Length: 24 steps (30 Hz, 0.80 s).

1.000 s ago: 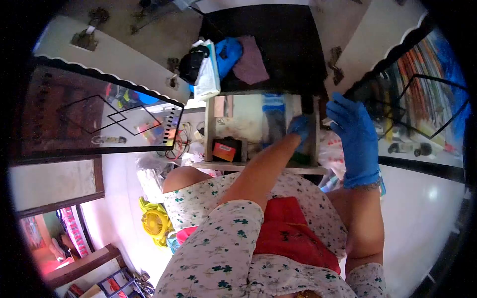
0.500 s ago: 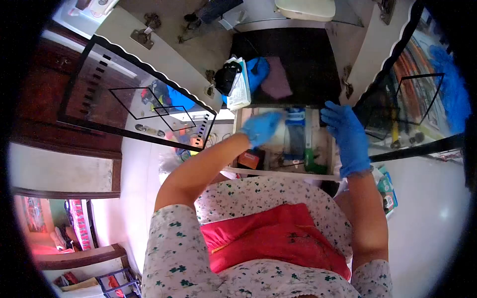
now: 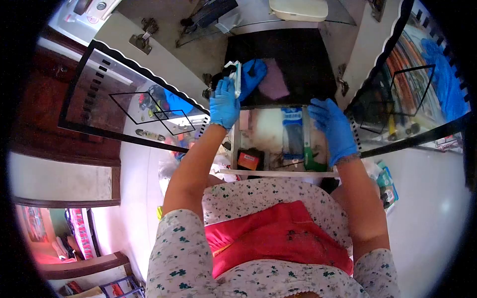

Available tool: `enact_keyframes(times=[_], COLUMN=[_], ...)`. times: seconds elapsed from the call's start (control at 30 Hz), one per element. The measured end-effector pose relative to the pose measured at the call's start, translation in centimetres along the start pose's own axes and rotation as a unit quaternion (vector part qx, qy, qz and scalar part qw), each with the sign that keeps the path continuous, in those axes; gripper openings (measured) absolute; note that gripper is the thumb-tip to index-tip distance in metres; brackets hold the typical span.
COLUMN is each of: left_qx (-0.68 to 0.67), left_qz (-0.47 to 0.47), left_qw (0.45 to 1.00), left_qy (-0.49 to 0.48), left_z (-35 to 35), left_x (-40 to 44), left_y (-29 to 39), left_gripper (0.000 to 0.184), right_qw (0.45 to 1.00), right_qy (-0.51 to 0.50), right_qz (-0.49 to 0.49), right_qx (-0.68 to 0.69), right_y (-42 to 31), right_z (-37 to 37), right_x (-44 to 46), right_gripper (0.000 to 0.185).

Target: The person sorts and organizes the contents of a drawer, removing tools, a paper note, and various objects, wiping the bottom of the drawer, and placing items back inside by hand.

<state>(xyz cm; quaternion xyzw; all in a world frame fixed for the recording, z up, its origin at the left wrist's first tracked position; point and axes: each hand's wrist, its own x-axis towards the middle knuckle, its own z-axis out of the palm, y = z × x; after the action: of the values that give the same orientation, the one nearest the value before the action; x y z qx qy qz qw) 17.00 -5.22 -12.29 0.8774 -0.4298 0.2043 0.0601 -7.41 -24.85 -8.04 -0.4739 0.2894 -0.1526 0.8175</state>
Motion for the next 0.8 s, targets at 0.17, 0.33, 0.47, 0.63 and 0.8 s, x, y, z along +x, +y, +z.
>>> enact_keyframes(times=[0.17,0.33,0.47,0.63,0.8], left_qx=[-0.173,-0.433,-0.659,-0.525,-0.263], left_qz=[0.005,-0.234,-0.354,-0.046,0.191], left_qw=[0.973,0.868,0.662,0.85,0.941], left_qy=[0.154,0.07,0.051,0.0,-0.094], left_z=[-3.2,-6.7,-9.5,-14.0,-15.1], left_x=[-0.7,-2.7,-5.3,-8.7,-8.6], left_y=[-0.9,2.0,3.6,6.9,6.9], left_gripper=[0.034,0.031,0.038,0.04,0.05], right_qw=[0.999,0.998,0.997,0.974,0.947], right_qy=[-0.017,-0.038,-0.048,-0.115,-0.231], right_qz=[0.043,0.052,0.059,0.167,0.067], right_qx=[0.005,0.019,0.028,0.102,0.214], right_y=[0.5,1.7,2.2,0.7,1.1], right_z=[0.8,1.1,1.4,1.4,0.4], right_x=[0.2,1.0,1.2,0.6,0.3], right_gripper=[0.04,0.039,0.044,0.052,0.036])
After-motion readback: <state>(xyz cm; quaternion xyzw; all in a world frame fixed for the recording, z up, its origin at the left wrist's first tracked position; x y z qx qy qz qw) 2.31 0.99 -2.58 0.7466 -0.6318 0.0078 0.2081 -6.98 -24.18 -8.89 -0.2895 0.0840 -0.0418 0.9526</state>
